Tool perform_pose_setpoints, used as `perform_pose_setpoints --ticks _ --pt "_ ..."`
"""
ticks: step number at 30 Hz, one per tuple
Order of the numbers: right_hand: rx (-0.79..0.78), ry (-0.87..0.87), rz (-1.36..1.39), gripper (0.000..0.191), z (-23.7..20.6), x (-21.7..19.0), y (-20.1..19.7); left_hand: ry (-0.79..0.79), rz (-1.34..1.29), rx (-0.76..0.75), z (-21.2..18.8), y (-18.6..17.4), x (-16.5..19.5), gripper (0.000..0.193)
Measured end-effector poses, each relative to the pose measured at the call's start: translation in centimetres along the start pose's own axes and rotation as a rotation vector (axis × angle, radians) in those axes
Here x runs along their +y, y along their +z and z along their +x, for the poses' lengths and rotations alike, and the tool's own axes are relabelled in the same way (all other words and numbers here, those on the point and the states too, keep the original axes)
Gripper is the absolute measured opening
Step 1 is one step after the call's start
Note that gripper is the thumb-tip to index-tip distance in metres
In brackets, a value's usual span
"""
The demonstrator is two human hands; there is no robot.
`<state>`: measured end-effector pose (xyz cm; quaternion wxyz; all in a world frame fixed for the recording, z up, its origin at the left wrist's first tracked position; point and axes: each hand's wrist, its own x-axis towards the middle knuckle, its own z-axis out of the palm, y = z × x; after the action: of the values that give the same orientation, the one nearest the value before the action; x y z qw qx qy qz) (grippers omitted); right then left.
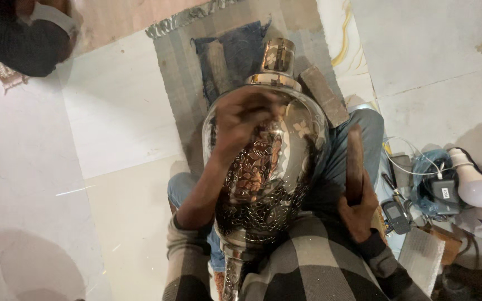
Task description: The person sits on the floor with a large engraved brass vase held between their legs and decorates its surface by hand. They position a small chisel-like punch against the floral pattern with one hand and strike it with a wooden mallet held in the other hand, working across different areas of the vase body.
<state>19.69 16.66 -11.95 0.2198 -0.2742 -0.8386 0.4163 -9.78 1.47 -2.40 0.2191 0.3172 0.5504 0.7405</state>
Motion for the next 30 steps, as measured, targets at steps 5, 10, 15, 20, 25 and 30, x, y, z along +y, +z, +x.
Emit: perform_pose_setpoints --ticks 5,10,15,20,25,30 --pt "-0.320 0.360 0.149 0.082 0.9 4.1 -1.2 0.491 -0.282 0.347 -10.9 -1.2 4.3 0.012" --pt "-0.330 0.243 0.345 0.070 1.8 5.2 -1.1 0.809 -0.052 0.487 -21.3 0.0 9.3 0.011" --pt "-0.342 0.292 0.255 0.066 2.6 5.0 -1.1 0.752 0.042 0.589 -22.2 0.5 7.2 0.010" --pt "-0.312 0.271 0.097 0.066 2.3 5.3 -1.4 0.729 0.087 0.649 -21.9 2.2 5.5 0.009" --pt "-0.271 0.151 -0.005 0.064 2.1 5.7 -1.2 0.723 0.106 0.673 -22.8 2.8 5.3 0.010" --pt "-0.272 0.202 0.035 0.063 2.5 5.6 -1.1 0.716 0.132 0.686 -23.2 3.1 5.6 0.011"
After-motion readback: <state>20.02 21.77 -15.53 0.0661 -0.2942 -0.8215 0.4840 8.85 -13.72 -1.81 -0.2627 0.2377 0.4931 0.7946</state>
